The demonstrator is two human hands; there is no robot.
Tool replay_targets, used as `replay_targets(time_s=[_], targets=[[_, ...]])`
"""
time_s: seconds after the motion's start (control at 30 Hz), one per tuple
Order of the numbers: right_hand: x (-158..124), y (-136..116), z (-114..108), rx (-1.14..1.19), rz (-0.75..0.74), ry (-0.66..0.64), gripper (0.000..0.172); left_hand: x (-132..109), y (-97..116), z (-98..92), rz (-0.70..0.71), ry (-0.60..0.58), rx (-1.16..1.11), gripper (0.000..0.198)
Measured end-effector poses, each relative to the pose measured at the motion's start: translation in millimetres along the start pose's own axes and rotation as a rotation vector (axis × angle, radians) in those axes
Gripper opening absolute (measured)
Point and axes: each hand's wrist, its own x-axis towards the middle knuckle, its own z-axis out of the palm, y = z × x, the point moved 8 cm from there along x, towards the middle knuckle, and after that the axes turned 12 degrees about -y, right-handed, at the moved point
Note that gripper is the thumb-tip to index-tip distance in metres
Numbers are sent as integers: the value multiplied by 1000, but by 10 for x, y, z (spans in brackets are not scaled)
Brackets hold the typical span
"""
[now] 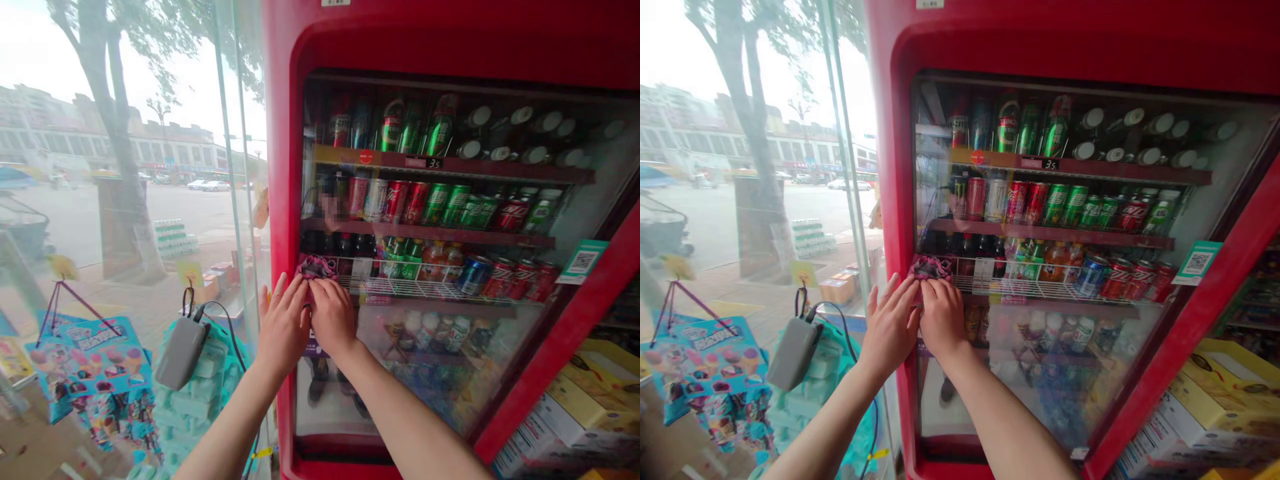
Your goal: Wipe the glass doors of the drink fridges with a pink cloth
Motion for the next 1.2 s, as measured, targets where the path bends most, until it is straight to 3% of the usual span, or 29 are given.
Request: replay_targets(time_s=[0.2,0.33,0.43,0.57,0.7,0.87,0.93,1.03,1.17,1.2], targets=[[-286,-131,-88,157,34,65,49,-282,51,-133,85,89,-210,60],[-636,-175,19,341,104,78,57,-571,35,-177,19,114,-391,57],[-988,-166,230,561,230,64,58,-847,-61,-41,-91,93,-525,49],[-1417,-185,625,930,446,-61,52,-1197,-294,301,-307,38,-734,45],[-1660,-222,878,1113,633,-142,49,-1407,-555,526,-552,-15,-918,47],[-1620,-221,991,993,649,-196,31,-1522,-827,426,-707,40,-911,53],[-1541,-209,1029,919,630,-218,32,-1579,-890,404,-737,46,-904,57],[-1381,-172,1046,777,607,-189,33,-1666,-921,419,-761,23,-922,58],[-1154,-135,1125,658,625,-147,6,-1746,-917,403,-773,1,-934,57],[-1105,-130,1168,652,636,-152,13,-1760,-917,391,-775,-1,-934,57]])
